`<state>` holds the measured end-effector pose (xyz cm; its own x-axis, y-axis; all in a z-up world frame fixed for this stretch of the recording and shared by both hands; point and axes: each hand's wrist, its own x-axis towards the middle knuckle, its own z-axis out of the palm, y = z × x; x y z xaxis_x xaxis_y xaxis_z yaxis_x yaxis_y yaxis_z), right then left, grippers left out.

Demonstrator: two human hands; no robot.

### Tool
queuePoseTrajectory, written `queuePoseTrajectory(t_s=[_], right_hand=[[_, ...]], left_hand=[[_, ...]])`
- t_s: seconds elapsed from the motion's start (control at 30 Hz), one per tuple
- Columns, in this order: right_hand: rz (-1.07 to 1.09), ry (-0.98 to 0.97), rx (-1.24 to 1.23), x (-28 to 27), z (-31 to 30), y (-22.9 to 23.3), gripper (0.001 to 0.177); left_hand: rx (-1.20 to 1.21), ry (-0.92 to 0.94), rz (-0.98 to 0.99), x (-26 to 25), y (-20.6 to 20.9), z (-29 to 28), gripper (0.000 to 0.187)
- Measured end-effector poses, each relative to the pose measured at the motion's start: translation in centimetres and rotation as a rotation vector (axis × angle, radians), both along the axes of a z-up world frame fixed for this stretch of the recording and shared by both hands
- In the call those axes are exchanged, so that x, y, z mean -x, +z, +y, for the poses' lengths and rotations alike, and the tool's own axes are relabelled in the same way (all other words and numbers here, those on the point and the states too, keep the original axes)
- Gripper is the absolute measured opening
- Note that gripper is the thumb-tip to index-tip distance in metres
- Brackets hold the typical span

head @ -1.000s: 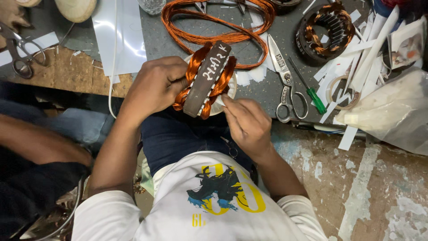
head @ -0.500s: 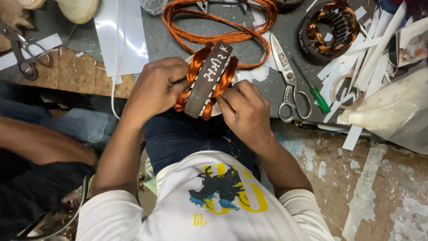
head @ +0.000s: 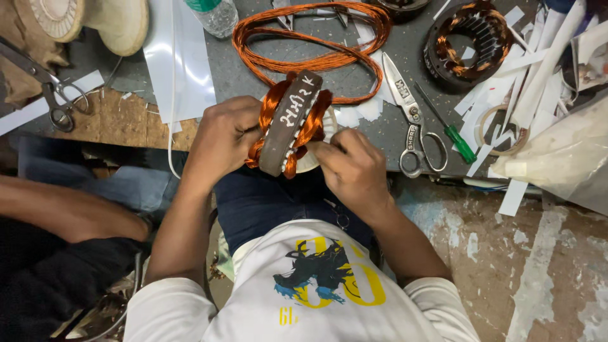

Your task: The person winds copper wire around a toroidal core, adjusts the coil, and secures it with a thin wire. They handle multiple cores and use a spool of copper wire throughout the process.

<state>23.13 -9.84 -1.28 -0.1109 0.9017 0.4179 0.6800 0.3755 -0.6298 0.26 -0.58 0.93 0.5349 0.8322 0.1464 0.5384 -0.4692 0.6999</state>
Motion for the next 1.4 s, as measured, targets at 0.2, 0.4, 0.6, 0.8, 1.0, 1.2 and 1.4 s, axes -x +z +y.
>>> queuePoseTrajectory(t_s=[0.2, 0.4, 0.6, 0.8, 1.0, 1.2, 1.4], right_hand=[[-0.005, 0.084, 0.049, -0.5, 0.1, 1.0, 0.029], [0.18, 0.072, -0.101, -1.3, 0.9, 3.1, 0.029], [0.221, 0.051, -0.124, 0.2, 2.4, 1.9, 0.015], [0.32, -0.016, -0.072, 0.4, 2.8, 0.7, 0.012], [0.355, -0.015, 0.036, 0.8, 2.8, 1.1, 0.011], [0.372, 0.11, 0.042, -0.1, 2.2, 1.6, 0.014], [0.328, 0.447, 0.149, -4.8, 5.1, 0.3, 0.026]], left_hand=[[0.059, -0.009, -0.006, -0.2, 0.1, 0.1, 0.029], [0.119, 0.18, -0.183, 1.7, -0.6, -2.0, 0.028], [0.401, -0.025, -0.755, 2.7, -3.6, -5.0, 0.112], [0.393, -0.122, -0.838, 1.1, -4.4, -5.6, 0.116], [0.469, 0.182, -0.804, 0.4, -0.5, -3.9, 0.054], [0.025, 0.039, -0.202, -0.1, 0.3, -1.8, 0.027], [0.226, -0.036, -0.331, 1.0, 0.2, -1.9, 0.023]])
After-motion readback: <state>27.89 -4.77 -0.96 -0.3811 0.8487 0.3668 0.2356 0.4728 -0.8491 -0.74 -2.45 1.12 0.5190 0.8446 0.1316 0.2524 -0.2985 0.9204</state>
